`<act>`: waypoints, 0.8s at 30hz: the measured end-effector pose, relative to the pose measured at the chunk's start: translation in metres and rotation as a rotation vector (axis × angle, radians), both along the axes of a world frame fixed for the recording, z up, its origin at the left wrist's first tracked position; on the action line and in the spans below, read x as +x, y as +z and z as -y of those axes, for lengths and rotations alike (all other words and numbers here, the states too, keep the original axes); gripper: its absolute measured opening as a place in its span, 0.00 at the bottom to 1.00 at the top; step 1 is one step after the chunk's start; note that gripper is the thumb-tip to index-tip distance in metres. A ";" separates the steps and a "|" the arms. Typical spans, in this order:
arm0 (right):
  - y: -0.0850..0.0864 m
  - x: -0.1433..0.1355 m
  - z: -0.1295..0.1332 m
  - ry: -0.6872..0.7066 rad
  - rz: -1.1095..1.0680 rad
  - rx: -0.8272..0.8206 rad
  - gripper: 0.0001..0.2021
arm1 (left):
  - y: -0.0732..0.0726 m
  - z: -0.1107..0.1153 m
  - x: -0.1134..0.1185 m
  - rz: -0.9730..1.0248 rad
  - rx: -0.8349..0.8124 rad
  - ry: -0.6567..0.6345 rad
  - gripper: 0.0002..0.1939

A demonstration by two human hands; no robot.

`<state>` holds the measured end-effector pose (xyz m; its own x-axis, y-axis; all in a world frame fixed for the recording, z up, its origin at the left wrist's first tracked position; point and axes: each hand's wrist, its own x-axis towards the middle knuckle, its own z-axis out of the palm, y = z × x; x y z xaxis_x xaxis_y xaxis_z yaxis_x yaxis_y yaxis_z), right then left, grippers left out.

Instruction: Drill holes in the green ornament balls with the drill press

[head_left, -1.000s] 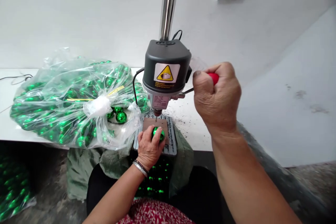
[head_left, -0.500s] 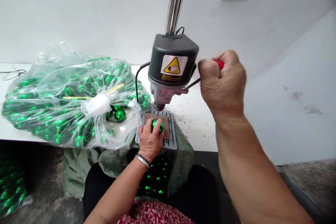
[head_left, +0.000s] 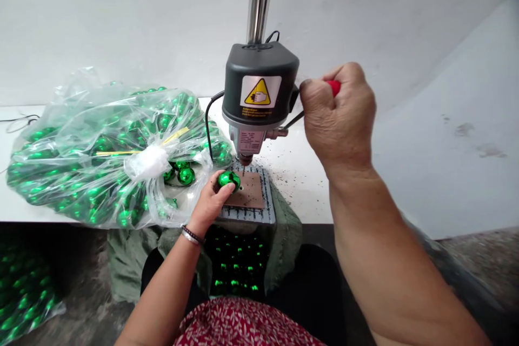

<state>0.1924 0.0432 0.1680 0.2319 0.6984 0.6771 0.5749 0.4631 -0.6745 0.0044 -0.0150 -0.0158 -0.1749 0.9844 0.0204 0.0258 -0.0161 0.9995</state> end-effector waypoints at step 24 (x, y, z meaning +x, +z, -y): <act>0.007 -0.006 0.003 0.055 -0.082 -0.072 0.16 | 0.019 -0.012 0.001 0.345 -0.296 -0.078 0.17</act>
